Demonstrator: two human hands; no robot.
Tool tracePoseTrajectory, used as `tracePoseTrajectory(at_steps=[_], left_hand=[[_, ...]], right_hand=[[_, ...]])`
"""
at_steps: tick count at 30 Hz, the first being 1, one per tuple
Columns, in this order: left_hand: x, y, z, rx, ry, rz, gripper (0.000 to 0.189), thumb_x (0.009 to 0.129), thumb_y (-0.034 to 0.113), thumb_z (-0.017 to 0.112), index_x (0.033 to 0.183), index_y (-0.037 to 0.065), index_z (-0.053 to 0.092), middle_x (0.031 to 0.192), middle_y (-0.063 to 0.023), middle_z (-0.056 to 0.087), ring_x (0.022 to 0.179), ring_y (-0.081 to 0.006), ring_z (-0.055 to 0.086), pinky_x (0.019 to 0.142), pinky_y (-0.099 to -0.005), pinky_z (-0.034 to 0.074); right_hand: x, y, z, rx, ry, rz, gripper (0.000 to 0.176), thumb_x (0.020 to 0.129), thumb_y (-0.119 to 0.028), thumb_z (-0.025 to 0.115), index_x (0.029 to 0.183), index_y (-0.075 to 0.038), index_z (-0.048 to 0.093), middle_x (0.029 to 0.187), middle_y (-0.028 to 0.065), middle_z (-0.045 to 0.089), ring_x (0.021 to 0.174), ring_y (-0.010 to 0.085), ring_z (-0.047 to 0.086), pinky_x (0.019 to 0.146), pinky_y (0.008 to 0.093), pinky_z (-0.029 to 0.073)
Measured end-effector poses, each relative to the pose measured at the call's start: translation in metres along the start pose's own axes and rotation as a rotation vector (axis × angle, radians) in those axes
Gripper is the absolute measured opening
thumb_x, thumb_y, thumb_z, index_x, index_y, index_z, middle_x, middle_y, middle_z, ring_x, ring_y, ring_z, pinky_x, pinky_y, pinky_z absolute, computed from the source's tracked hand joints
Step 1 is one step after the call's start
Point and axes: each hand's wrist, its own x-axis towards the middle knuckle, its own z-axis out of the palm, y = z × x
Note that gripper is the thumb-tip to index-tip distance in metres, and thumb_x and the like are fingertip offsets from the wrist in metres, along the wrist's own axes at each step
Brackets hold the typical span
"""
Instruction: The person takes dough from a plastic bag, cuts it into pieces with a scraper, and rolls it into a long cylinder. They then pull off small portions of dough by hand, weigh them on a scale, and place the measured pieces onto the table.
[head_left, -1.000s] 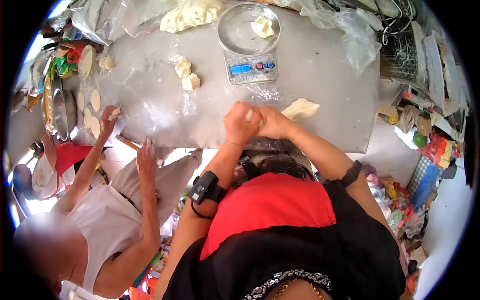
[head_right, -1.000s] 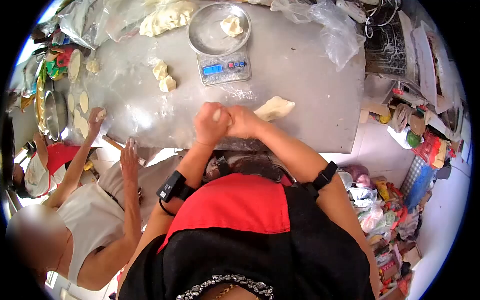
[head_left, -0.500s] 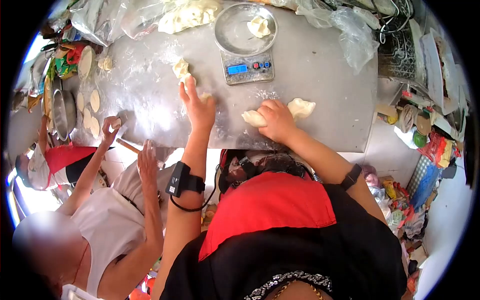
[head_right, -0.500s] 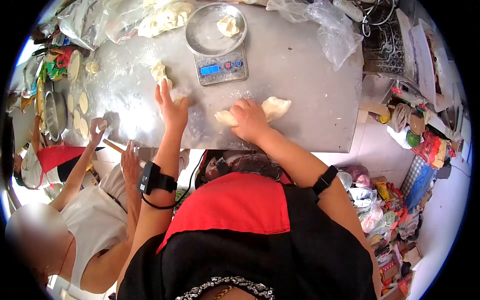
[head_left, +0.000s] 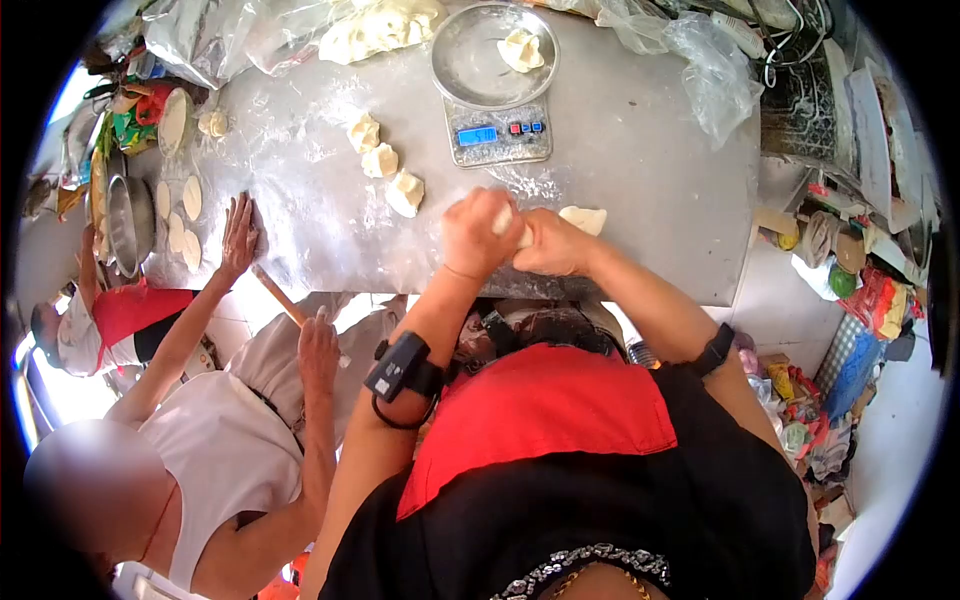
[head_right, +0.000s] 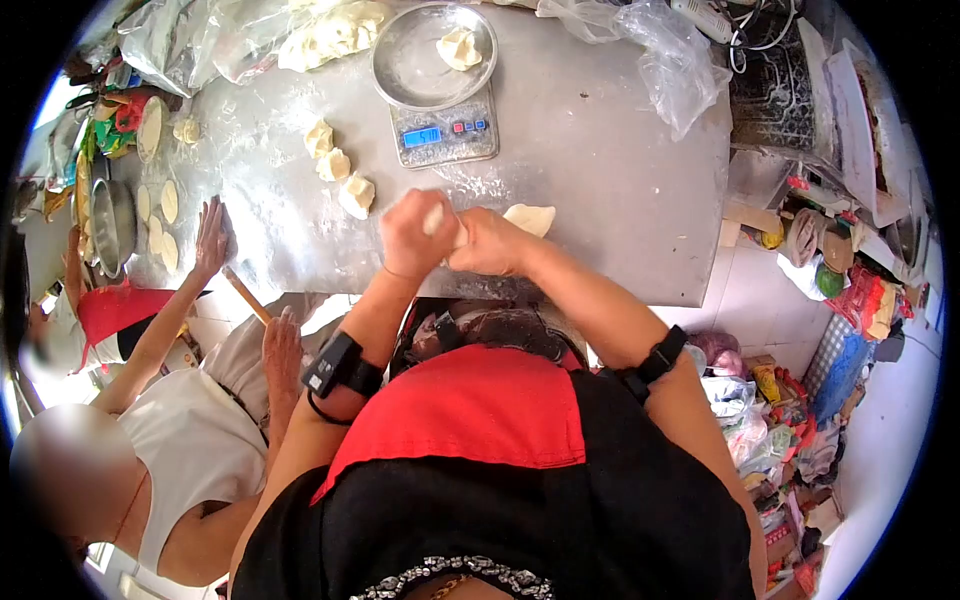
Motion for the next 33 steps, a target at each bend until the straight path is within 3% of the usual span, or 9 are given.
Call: tracePoseTrajectory(at_steps=[4,7,9,12,16,20,27,31,33], left_hand=[[0.000,-0.035,-0.008,0.318,-0.105,-0.317,0.020,0.079,0.021,0.065,0.094,0.007,0.063,0.088,-0.0116,0.062,0.077,-0.0306,0.061,0.065,-0.0399,0.048],[-0.008,-0.048,-0.019,0.325,-0.113,-0.047,0.024,0.082,0.027,0.062,0.095,0.007,0.063,0.091,-0.0127,0.059,0.077,-0.0323,0.059,0.060,-0.0413,0.047],[-0.017,-0.040,-0.012,0.053,-0.328,-0.276,0.033,0.079,0.019,0.062,0.110,0.008,0.061,0.108,-0.0160,0.056,0.093,-0.0348,0.058,0.078,-0.0441,0.047],[-0.016,-0.008,-0.004,-0.102,-0.378,-0.414,0.042,0.074,0.008,0.060,0.116,0.011,0.059,0.129,-0.0163,0.047,0.110,-0.0349,0.055,0.093,-0.0425,0.044],[-0.017,-0.006,-0.007,-0.106,-0.240,-0.271,0.040,0.073,0.009,0.066,0.113,0.007,0.060,0.128,-0.0149,0.051,0.104,-0.0289,0.059,0.087,-0.0394,0.047],[-0.003,-0.013,-0.025,-0.232,-0.271,-0.433,0.033,0.077,0.008,0.063,0.109,0.003,0.061,0.111,-0.0141,0.060,0.099,-0.0263,0.061,0.083,-0.0353,0.048],[0.032,-0.028,-0.048,-0.286,-0.145,-0.467,0.029,0.081,0.007,0.062,0.109,0.003,0.061,0.106,-0.0087,0.063,0.098,-0.0184,0.061,0.080,-0.0318,0.047],[0.078,-0.071,-0.065,-0.223,0.011,-0.507,0.032,0.080,0.006,0.062,0.112,0.006,0.061,0.109,-0.0075,0.061,0.099,-0.0191,0.058,0.080,-0.0319,0.047],[0.114,-0.108,-0.070,-0.184,0.114,-0.547,0.036,0.078,0.007,0.063,0.114,0.006,0.059,0.106,-0.0076,0.061,0.095,-0.0206,0.059,0.078,-0.0329,0.047]], right_hand=[[-0.036,-0.050,-0.040,-0.205,-0.280,-0.036,0.029,0.064,-0.015,0.061,0.089,-0.002,0.063,0.079,0.0177,0.065,0.073,0.0318,0.063,0.069,0.0386,0.048],[-0.069,-0.088,-0.080,-0.468,0.054,0.146,0.035,0.066,-0.013,0.060,0.100,-0.004,0.062,0.081,0.0149,0.064,0.078,0.0302,0.062,0.071,0.0392,0.048],[-0.078,-0.096,-0.096,-0.656,0.167,0.273,0.038,0.068,-0.018,0.064,0.104,-0.005,0.061,0.090,0.0194,0.065,0.088,0.0353,0.061,0.076,0.0422,0.048],[-0.080,-0.076,-0.093,-0.804,0.167,0.055,0.041,0.071,-0.020,0.067,0.109,-0.007,0.060,0.100,0.0163,0.064,0.094,0.0342,0.060,0.082,0.0403,0.047],[-0.044,-0.083,-0.090,-0.746,0.263,0.027,0.042,0.075,-0.028,0.068,0.110,-0.006,0.060,0.108,0.0147,0.062,0.100,0.0331,0.058,0.086,0.0412,0.046],[0.032,-0.079,-0.106,-0.848,0.671,-0.189,0.041,0.075,-0.017,0.066,0.114,-0.010,0.058,0.107,0.0118,0.062,0.101,0.0319,0.055,0.087,0.0407,0.045],[0.117,-0.075,-0.114,-1.091,0.687,-0.255,0.025,0.072,-0.011,0.065,0.097,-0.009,0.062,0.090,0.0090,0.060,0.089,0.0292,0.055,0.077,0.0405,0.047],[0.102,-0.101,-0.103,-0.571,0.686,-0.341,0.015,0.076,-0.008,0.058,0.091,-0.006,0.061,0.093,0.0074,0.061,0.088,0.0275,0.059,0.074,0.0379,0.048],[0.093,-0.094,-0.104,0.240,0.473,-0.116,0.018,0.079,-0.005,0.054,0.096,-0.004,0.059,0.097,0.0073,0.062,0.086,0.0237,0.061,0.075,0.0324,0.049]])
